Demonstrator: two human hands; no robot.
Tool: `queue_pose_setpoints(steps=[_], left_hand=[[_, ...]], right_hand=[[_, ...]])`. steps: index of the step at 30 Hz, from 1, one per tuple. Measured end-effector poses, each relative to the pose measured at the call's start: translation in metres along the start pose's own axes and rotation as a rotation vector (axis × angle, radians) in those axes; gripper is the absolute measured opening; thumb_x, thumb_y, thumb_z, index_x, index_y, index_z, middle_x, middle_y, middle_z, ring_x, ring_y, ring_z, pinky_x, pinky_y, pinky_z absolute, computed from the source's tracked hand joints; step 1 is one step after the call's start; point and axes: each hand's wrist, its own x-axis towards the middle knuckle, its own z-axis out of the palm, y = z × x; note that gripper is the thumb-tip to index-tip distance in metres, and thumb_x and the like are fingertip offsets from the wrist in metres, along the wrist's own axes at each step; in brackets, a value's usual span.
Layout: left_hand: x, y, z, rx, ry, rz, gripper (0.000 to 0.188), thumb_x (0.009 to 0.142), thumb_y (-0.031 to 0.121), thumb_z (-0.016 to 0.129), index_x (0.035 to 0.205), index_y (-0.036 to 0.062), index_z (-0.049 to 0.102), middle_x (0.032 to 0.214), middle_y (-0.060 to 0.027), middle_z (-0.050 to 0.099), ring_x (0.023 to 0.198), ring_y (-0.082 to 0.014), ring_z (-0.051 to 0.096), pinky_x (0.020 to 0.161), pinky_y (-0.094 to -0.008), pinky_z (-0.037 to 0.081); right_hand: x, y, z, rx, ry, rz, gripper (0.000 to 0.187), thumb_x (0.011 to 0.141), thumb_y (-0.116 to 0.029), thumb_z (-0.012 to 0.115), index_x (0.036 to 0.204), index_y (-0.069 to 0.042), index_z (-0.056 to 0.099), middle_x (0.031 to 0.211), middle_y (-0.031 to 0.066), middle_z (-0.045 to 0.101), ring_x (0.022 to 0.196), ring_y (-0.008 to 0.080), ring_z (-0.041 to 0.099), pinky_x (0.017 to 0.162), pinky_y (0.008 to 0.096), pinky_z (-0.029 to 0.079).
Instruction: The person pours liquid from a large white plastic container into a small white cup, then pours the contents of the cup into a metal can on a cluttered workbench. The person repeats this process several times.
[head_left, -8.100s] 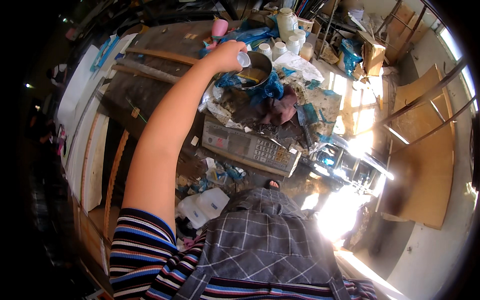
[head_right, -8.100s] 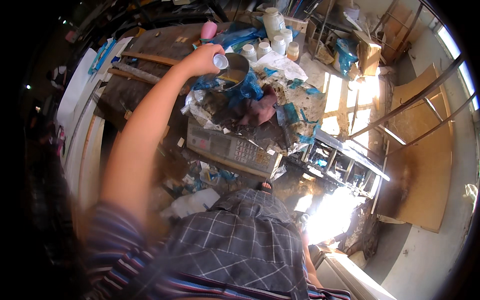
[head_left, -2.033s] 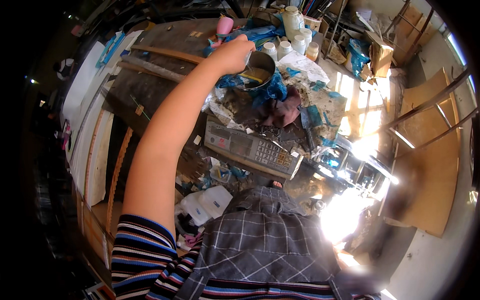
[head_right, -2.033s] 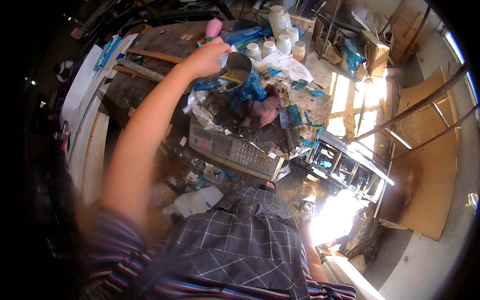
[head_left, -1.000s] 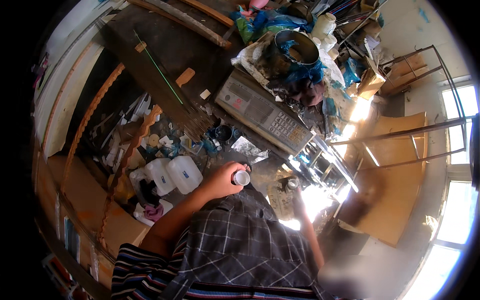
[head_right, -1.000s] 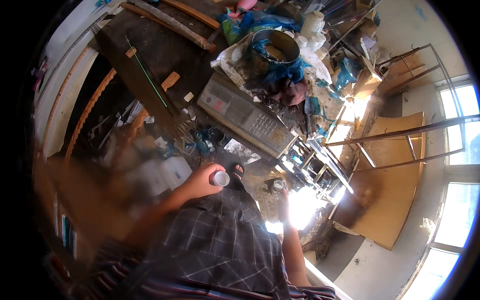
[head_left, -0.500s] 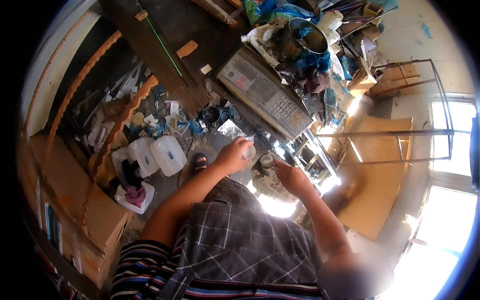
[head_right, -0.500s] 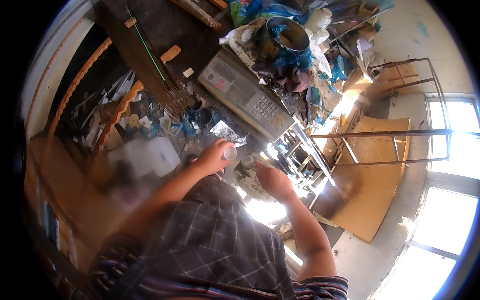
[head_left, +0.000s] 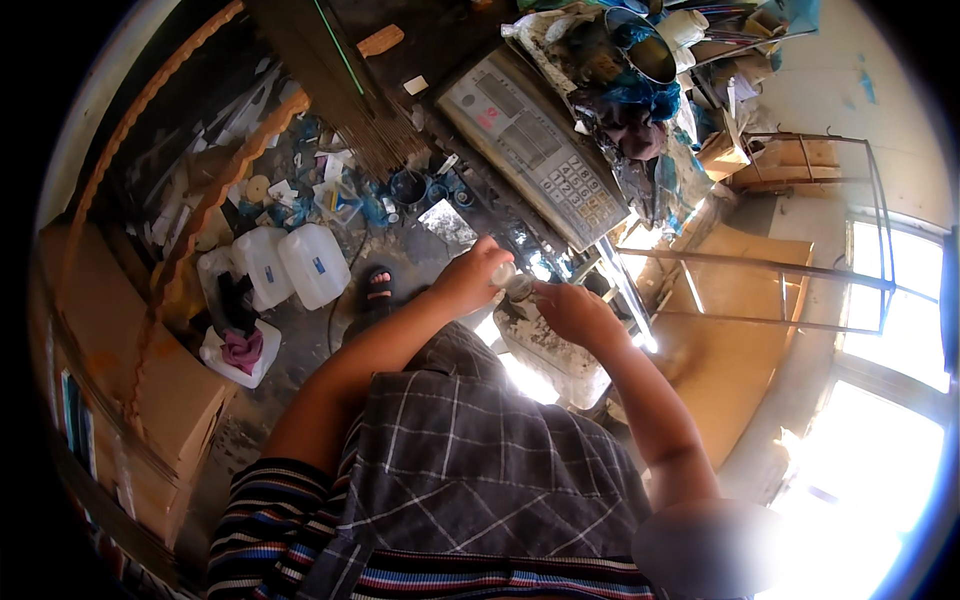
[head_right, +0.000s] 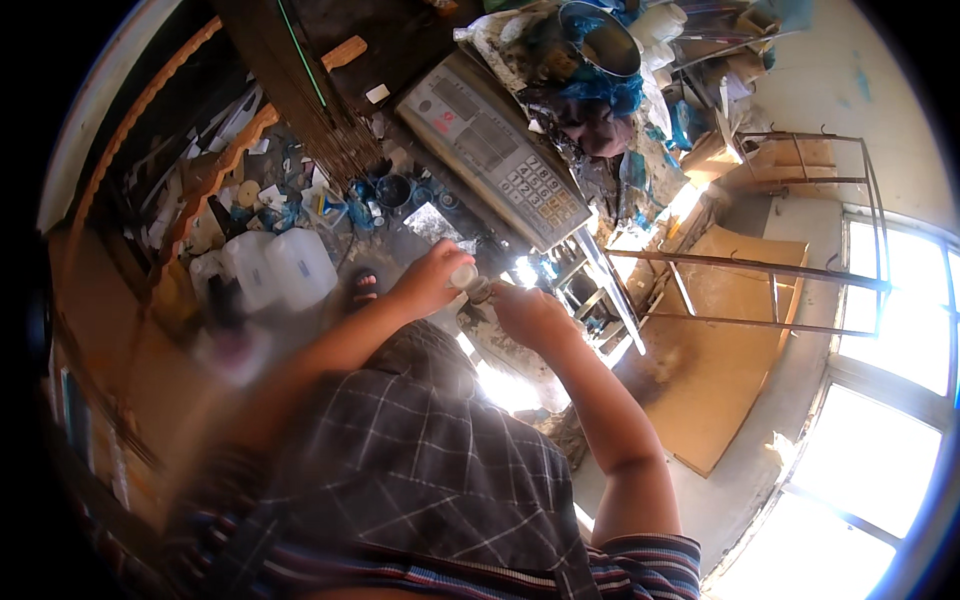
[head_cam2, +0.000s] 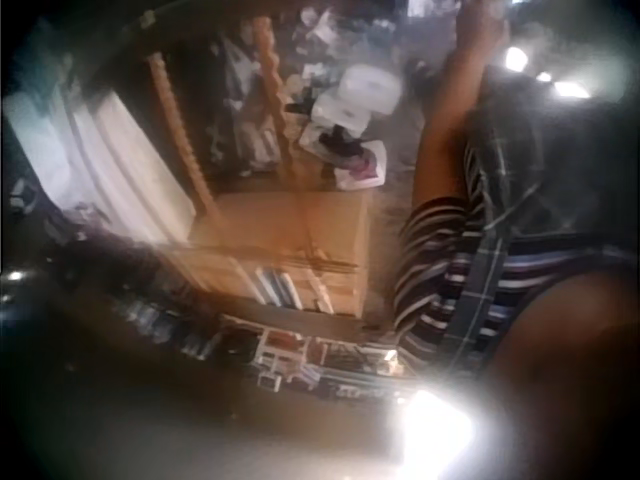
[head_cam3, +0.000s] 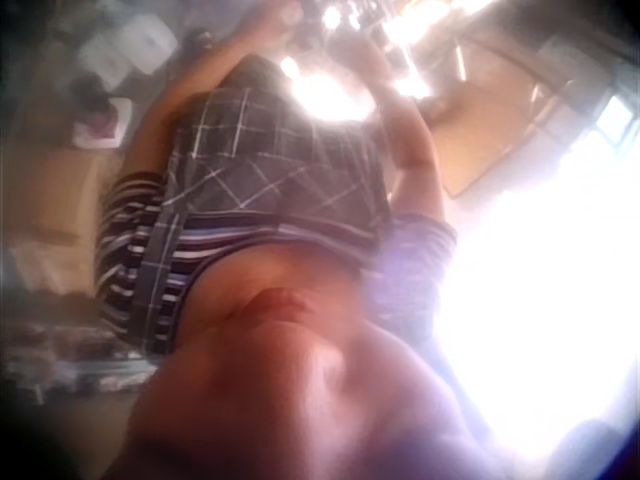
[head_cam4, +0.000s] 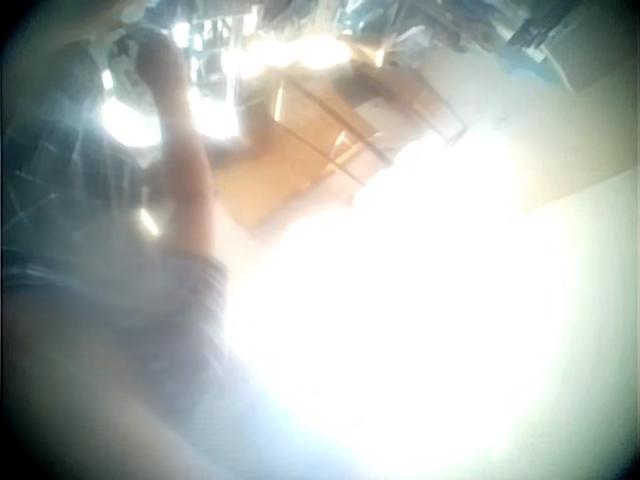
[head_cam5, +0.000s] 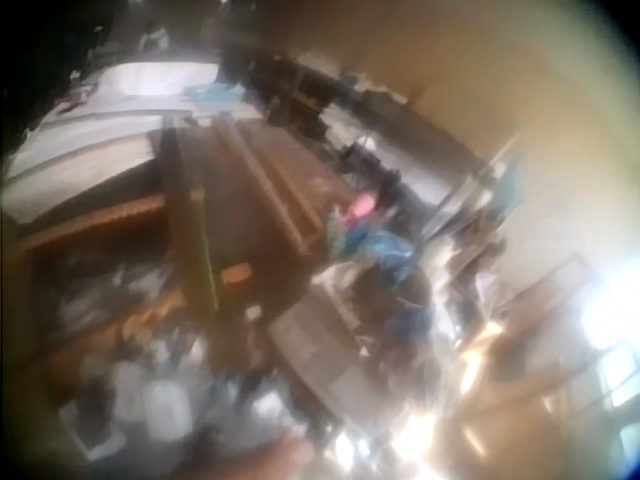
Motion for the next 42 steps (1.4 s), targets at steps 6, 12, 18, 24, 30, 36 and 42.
queue_pose_setpoints(steps=[6, 12, 18, 24, 30, 36, 42], left_hand=[[0.002, 0.005, 0.004, -0.001, -0.086, -0.061, 0.045, 0.071, 0.000, 0.065, 0.115, 0.0102, 0.057, 0.112, -0.0120, 0.052, 0.098, -0.0343, 0.060, 0.080, -0.0407, 0.050], [0.003, 0.005, 0.006, -0.005, -0.111, -0.066, 0.046, 0.071, 0.002, 0.067, 0.115, 0.0103, 0.058, 0.112, -0.0119, 0.053, 0.098, -0.0338, 0.060, 0.080, -0.0403, 0.050], [0.006, 0.004, 0.007, 0.015, -0.108, -0.073, 0.046, 0.071, 0.003, 0.068, 0.115, 0.0108, 0.058, 0.111, -0.0117, 0.053, 0.098, -0.0336, 0.060, 0.080, -0.0404, 0.050], [0.007, -0.001, 0.010, 0.002, -0.087, -0.079, 0.045, 0.071, 0.003, 0.067, 0.115, 0.0118, 0.058, 0.111, -0.0110, 0.053, 0.098, -0.0333, 0.060, 0.080, -0.0404, 0.050], [0.007, 0.003, 0.008, 0.017, -0.077, -0.098, 0.045, 0.071, 0.004, 0.068, 0.114, 0.0122, 0.058, 0.111, -0.0107, 0.053, 0.098, -0.0333, 0.060, 0.080, -0.0401, 0.050], [0.006, 0.001, 0.011, -0.015, -0.035, -0.080, 0.045, 0.069, 0.005, 0.072, 0.111, 0.0116, 0.058, 0.109, -0.0109, 0.054, 0.100, -0.0331, 0.059, 0.081, -0.0394, 0.050], [0.006, 0.006, -0.010, -0.036, 0.037, -0.077, 0.042, 0.068, 0.004, 0.074, 0.108, 0.0088, 0.060, 0.105, -0.0103, 0.052, 0.094, -0.0286, 0.058, 0.076, -0.0353, 0.049]], right_hand=[[0.012, 0.006, 0.003, -0.058, -0.069, -0.023, 0.027, 0.093, -0.026, 0.045, 0.111, -0.016, 0.061, 0.099, 0.0145, 0.068, 0.093, 0.0323, 0.066, 0.083, 0.0433, 0.053], [0.019, 0.010, 0.003, -0.071, -0.081, -0.036, 0.027, 0.092, -0.023, 0.043, 0.107, -0.014, 0.063, 0.102, 0.0139, 0.067, 0.096, 0.0316, 0.066, 0.084, 0.0434, 0.052], [0.023, 0.009, -0.003, -0.092, -0.121, -0.040, 0.027, 0.091, -0.020, 0.043, 0.106, -0.013, 0.064, 0.104, 0.0139, 0.067, 0.098, 0.0317, 0.065, 0.086, 0.0435, 0.052], [0.028, 0.009, -0.003, -0.090, -0.147, -0.037, 0.027, 0.090, -0.020, 0.043, 0.104, -0.012, 0.065, 0.104, 0.0153, 0.067, 0.098, 0.0317, 0.065, 0.086, 0.0440, 0.052], [0.024, 0.009, -0.002, -0.066, -0.133, 0.004, 0.029, 0.092, -0.021, 0.043, 0.113, -0.014, 0.062, 0.104, 0.0147, 0.067, 0.098, 0.0328, 0.065, 0.086, 0.0442, 0.051], [0.000, 0.022, 0.008, 0.145, 0.010, 0.063, 0.038, 0.091, -0.027, 0.055, 0.129, -0.023, 0.057, 0.101, 0.0202, 0.067, 0.094, 0.0360, 0.065, 0.083, 0.0445, 0.050], [-0.011, 0.058, 0.055, 0.452, 0.122, 0.204, 0.046, 0.091, -0.029, 0.059, 0.136, -0.023, 0.051, 0.108, 0.0226, 0.065, 0.100, 0.0349, 0.065, 0.088, 0.0377, 0.048]])
